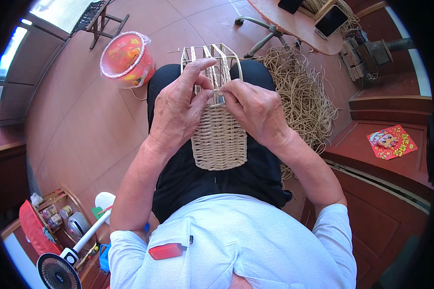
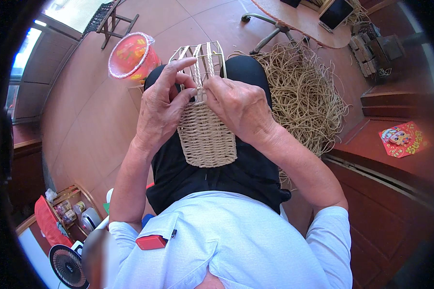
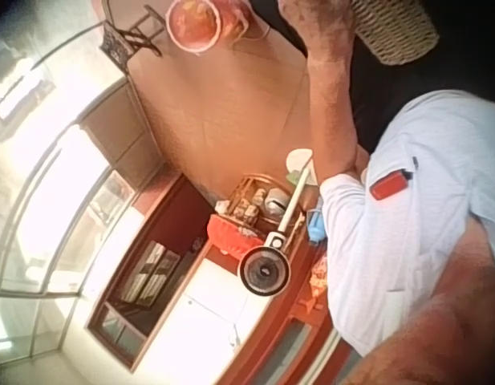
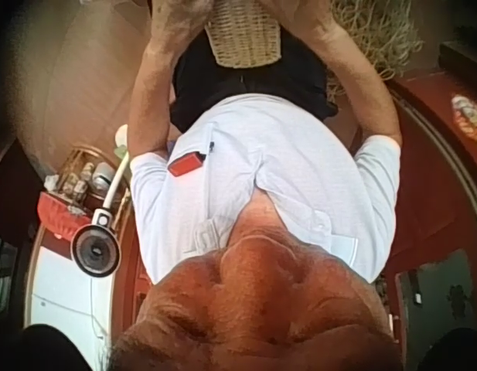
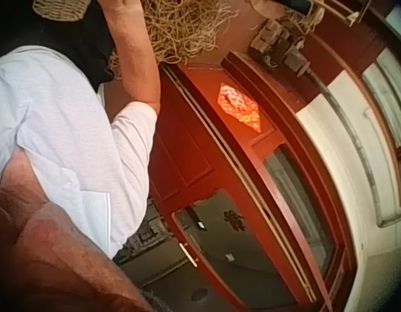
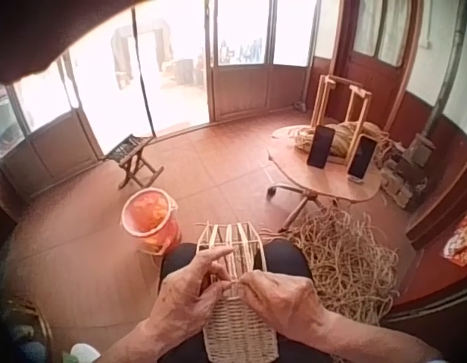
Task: The person is weaving a wicker-style basket using thin strips of material.
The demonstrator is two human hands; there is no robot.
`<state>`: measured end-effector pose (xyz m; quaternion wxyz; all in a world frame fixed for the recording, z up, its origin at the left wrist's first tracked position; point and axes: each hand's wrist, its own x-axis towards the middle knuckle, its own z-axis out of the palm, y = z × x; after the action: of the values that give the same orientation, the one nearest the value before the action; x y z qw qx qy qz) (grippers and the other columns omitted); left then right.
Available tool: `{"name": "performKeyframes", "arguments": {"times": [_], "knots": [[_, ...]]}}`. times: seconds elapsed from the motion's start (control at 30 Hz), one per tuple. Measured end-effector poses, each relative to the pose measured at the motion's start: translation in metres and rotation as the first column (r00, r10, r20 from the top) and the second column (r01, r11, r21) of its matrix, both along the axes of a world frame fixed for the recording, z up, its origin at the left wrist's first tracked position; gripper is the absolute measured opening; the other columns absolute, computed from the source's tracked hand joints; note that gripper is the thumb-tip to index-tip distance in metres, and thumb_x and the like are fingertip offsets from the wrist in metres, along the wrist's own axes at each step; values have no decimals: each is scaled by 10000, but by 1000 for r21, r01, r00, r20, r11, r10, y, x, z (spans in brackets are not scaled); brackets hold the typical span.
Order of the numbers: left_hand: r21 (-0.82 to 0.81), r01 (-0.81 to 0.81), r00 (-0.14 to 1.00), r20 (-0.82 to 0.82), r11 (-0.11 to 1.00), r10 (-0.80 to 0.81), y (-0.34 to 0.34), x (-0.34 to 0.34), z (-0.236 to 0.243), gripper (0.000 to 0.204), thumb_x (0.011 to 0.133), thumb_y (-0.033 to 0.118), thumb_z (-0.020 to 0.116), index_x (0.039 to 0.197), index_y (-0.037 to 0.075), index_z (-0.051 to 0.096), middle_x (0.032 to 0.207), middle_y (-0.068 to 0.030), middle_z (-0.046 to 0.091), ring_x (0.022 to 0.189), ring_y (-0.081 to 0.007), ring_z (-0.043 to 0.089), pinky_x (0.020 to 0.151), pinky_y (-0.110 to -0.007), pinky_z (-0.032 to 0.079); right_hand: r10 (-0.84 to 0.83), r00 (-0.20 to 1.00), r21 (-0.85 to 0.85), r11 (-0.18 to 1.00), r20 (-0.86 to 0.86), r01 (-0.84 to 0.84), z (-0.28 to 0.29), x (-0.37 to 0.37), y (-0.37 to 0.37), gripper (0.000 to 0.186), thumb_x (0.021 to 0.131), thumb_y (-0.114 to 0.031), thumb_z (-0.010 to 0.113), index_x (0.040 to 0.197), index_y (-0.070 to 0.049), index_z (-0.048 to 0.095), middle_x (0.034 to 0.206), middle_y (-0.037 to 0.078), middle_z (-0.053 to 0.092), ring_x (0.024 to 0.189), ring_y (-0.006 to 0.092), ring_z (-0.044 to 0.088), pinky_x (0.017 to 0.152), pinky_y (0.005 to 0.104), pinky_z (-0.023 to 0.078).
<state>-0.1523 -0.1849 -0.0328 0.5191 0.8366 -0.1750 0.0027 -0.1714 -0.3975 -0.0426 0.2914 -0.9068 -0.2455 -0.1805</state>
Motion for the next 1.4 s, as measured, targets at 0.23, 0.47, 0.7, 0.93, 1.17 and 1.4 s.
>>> {"name": "performKeyframes", "arguments": {"times": [0.23, 0.47, 0.7, 0.93, 1.17, 1.4], "knots": [[45, 66, 998, 4, 997, -67, 2, -7, 7, 596, 987, -83, 717, 1521, 168, 634, 953, 18, 672, 673, -56, 476, 661, -256, 469, 75, 996, -36, 997, 53, -73, 3, -8, -4, 132, 971, -80, 767, 1024, -52, 650, 846, 113, 689, 784, 297, 757, 686, 422, 602], [102, 49, 980, 188, 994, -67, -2, -19, -4, 575, 993, -77, 698, 1507, 168, 619, 956, -18, 691, 666, -77, 553, 621, -287, 501, 96, 991, -59, 994, 94, -91, 2, -14, -4, 131, 949, -71, 770, 1010, -61, 654, 808, 84, 659, 740, 265, 732, 664, 416, 579], [66, -2, 998, 57, 998, -2, -2, -25, 3, 484, 1011, -70, 698, 1451, 127, 666, 951, -45, 717, 680, -101, 607, 657, -293, 532, 26, 998, -46, 998, -58, -29, 6, -19, -5, 155, 963, -57, 805, 1107, -17, 762, 991, 135, 799, 862, 323, 799, 768, 417, 641], [134, -118, 981, 170, 984, 94, 2, -36, 5, 235, 1009, -19, 774, 1232, 53, 793, 1005, -54, 684, 810, -122, 661, 719, -303, 550, -74, 990, 123, 988, -117, 88, 14, -30, -16, 213, 992, -49, 751, 1202, -62, 786, 951, 127, 728, 792, 280, 761, 712, 397, 619], [164, -105, 970, 234, 981, 64, -2, -35, -8, 147, 991, -9, 795, 1127, 46, 797, 1008, -75, 680, 835, -194, 721, 744, -346, 570, -186, 943, 212, 945, -275, 248, 14, -43, -27, 336, 946, 20, 784, 1266, -79, 760, 1097, 55, 714, 629, 105, 596, 592, 304, 525], [236, -90, 986, 157, 968, 54, -5, -33, 2, 150, 966, 0, 803, 1105, 54, 785, 983, -92, 659, 851, -219, 730, 767, -365, 592, -150, 884, 314, 897, -444, 310, -2, -36, -27, 287, 1010, -5, 746, 1293, -27, 707, 1107, 110, 748, 746, 183, 684, 678, 341, 571]]}}
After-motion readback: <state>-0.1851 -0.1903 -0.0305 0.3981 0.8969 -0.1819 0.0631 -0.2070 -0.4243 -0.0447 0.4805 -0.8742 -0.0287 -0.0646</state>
